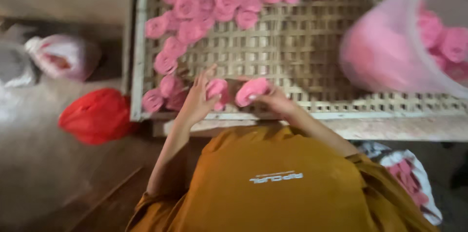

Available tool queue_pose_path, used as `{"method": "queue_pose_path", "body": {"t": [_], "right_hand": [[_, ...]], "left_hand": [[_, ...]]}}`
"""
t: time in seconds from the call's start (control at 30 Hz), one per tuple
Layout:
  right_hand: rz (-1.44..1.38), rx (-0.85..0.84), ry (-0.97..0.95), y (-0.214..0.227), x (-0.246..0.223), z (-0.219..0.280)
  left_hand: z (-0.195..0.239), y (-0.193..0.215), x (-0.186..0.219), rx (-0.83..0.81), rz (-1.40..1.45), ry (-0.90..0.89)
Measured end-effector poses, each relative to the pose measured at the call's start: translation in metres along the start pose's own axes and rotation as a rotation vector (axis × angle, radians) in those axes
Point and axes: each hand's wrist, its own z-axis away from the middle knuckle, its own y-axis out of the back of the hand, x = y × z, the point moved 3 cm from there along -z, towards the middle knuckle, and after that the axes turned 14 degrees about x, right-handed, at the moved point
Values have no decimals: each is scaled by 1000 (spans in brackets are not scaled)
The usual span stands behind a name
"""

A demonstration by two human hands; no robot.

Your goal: The person arranges pink decorative roses on a woven tray, picking them from a plastic bucket and placing them in rows. The person also moves the bucket and adjusts the tray during the process.

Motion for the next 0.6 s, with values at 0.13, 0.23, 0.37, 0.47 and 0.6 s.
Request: {"method": "queue_pose_path", "body": {"t": [0.13, 0.23, 0.37, 0.47, 0.6], "right_hand": [[-153, -136, 291, -5, -39, 29], [136, 32, 914, 46, -90, 66], [459, 721, 1416, 173, -148, 142], [733, 1158, 1473, 264, -185, 185], [996, 1408, 1403, 310, -196, 175]], "left_hand": [[-15, -65, 35, -67, 601, 305], [-19, -84, 56, 48, 773, 351], [-10, -76, 65, 25, 382, 149], [7, -60, 55, 52, -110, 90], [37, -27, 16, 191, -722, 221]]}}
